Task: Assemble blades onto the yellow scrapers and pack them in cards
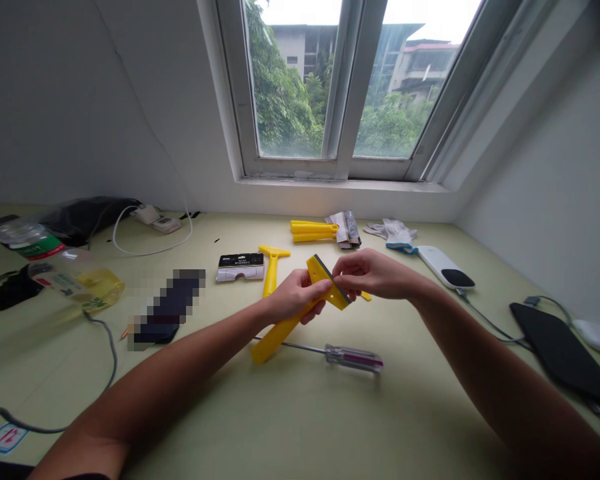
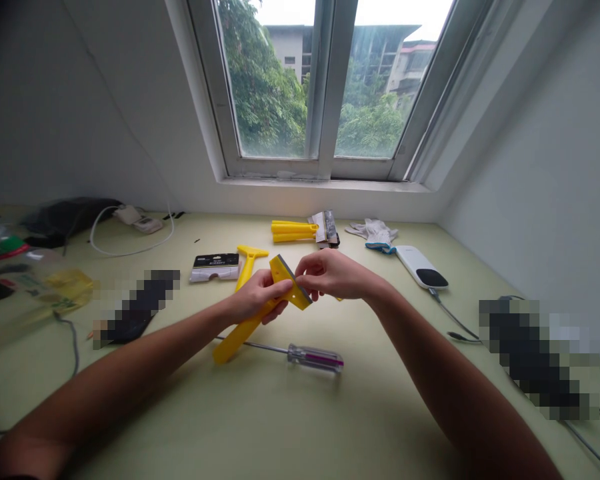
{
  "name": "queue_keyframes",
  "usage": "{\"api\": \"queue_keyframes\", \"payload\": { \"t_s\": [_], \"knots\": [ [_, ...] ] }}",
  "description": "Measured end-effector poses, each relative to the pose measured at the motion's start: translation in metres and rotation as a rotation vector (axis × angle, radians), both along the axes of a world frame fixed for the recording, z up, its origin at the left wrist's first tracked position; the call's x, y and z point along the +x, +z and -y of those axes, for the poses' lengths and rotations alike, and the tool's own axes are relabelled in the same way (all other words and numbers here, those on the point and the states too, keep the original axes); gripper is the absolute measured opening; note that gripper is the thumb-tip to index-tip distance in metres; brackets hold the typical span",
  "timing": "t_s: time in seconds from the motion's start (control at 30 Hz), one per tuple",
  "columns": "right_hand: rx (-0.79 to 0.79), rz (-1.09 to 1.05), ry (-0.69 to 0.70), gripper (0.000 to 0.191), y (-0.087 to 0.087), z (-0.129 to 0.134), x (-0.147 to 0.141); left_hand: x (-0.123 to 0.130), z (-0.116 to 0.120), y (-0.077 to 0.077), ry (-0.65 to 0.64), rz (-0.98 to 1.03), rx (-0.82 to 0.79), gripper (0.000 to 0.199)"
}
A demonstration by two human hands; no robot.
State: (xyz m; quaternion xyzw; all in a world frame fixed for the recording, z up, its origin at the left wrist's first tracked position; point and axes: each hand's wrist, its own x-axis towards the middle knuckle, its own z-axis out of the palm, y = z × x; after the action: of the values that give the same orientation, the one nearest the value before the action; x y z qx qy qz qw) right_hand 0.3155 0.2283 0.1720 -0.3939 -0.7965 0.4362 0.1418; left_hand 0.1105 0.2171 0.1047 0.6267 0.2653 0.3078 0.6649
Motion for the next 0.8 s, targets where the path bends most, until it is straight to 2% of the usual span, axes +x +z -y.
{"api": "queue_keyframes", "payload": {
  "t_s": [0.13, 0.33, 0.67, 0.8],
  "knots": [
    [0.031, 0.013, -0.005, 0.019, 0.001, 0.001, -0.002, 0.000, 0.001, 0.001, 0.006, 0.036, -0.013, 0.036],
    [0.165, 0.100, -0.021, 0.016, 0.004, 0.004, -0.005, 0.002, 0.002, 0.003, -0.009, 0.033, -0.049, 0.036],
    [0.142, 0.111, -0.004, 0.015, 0.005, 0.002, -0.003, 0.002, 0.005, 0.002, -0.008, 0.063, -0.046, 0.035],
    [0.162, 0.133, -0.049, 0.016, 0.005, 0.000, 0.006, 0.002, 0.003, 0.002, 0.025, 0.056, -0.056, 0.036]
  ]
}}
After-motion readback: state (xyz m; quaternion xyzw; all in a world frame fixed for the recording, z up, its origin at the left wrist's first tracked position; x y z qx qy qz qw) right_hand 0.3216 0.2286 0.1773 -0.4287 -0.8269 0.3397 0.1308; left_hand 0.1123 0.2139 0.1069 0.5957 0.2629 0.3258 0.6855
